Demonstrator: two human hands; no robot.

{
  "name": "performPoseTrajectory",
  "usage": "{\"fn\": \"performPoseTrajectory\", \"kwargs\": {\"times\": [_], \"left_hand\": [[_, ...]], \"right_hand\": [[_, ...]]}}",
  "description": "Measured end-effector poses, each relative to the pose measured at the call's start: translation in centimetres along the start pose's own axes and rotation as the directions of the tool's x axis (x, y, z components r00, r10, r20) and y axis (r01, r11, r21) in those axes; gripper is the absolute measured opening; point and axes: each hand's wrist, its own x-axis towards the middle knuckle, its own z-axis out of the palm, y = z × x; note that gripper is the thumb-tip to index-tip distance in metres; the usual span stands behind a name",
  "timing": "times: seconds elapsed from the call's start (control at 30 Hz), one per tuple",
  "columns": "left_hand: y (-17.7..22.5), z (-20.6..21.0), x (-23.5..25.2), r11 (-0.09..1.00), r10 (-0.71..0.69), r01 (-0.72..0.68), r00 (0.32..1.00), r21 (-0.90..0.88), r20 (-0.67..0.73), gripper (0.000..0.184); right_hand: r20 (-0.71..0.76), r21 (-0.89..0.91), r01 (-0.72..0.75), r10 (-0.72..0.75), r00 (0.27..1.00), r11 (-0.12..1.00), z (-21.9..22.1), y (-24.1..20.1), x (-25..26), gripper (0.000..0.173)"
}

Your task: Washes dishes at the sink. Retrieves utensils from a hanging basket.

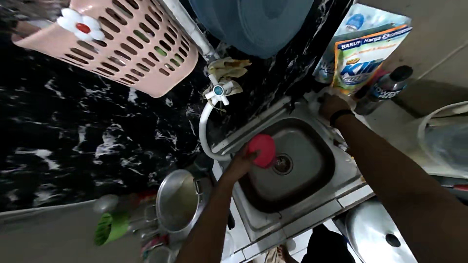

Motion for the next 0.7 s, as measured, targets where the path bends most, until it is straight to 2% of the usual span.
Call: {"fn": "performPoseTrajectory", "kwargs": {"times": [0.07, 0.17, 0.23, 0.3, 0.33, 0.4, 0.47, 0.53, 0.6, 0.67, 0.7], "left_hand": [[-0.9, 2.1, 0.2, 0.967, -0.038, 0.017, 0.996, -0.256, -0.079, 0.06], [-2.1, 5.6, -0.8, 0.83, -0.09, 0.03, 0.993, -0.557, -0.082, 0.054], [-2.3, 7.6, -1.0, 0.761, -0.083, 0.011, 0.993, -0.648, -0.081, 0.054], [-2.2, 8.9, -0.8, 0.676, -0.055, -0.037, 0.993, -0.736, -0.101, 0.05], [-2.0, 9.4, -0.7, 0.628, -0.05, -0.054, 0.993, -0.776, -0.11, 0.047], [-1.6, 9.9, -0.3, 0.544, -0.043, -0.07, 0.993, -0.836, -0.111, 0.045], [-1.7, 10.2, -0.2, 0.515, -0.052, -0.076, 0.991, -0.854, -0.12, 0.046], [-1.6, 10.1, -0.3, 0.536, -0.064, -0.094, 0.986, -0.839, -0.152, 0.049], [-1.0, 9.7, -0.4, 0.579, -0.037, -0.128, 0.983, -0.805, -0.182, 0.052], [-0.3, 9.7, -0.5, 0.623, -0.038, -0.125, 0.981, -0.772, -0.189, 0.051], [-0.3, 9.7, -0.4, 0.64, -0.045, -0.127, 0.978, -0.758, -0.202, 0.05]], "right_hand": [[-0.104, 0.177, 0.011, 0.008, 0.995, 0.984, -1.2, -0.5, -1.4, 0.049], [-0.221, 0.457, 0.096, 0.008, 0.975, 0.884, -1.9, -2.4, -5.6, 0.056], [-0.188, 0.588, 0.148, -0.044, 0.981, 0.795, -0.9, -4.0, -9.1, 0.055], [-0.109, 0.65, 0.205, -0.178, 0.978, 0.731, 1.0, -5.5, -12.4, 0.053], [-0.077, 0.64, 0.257, -0.273, 0.959, 0.724, 2.1, -6.0, -13.4, 0.05], [0.012, 0.582, 0.321, -0.402, 0.915, 0.747, 3.9, -6.7, -14.7, 0.053], [0.001, 0.503, 0.424, -0.491, 0.871, 0.753, 5.7, -6.8, -15.8, 0.052], [-0.127, 0.318, 0.525, -0.513, 0.849, 0.79, 6.7, -6.6, -16.7, 0.042], [-0.236, 0.212, 0.521, -0.474, 0.848, 0.827, 6.9, -6.9, -16.2, 0.032], [-0.145, 0.284, 0.475, -0.453, 0.88, 0.833, 6.4, -7.6, -16.1, 0.032], [-0.077, 0.333, 0.485, -0.489, 0.869, 0.809, 6.2, -7.7, -16.7, 0.033]]}}
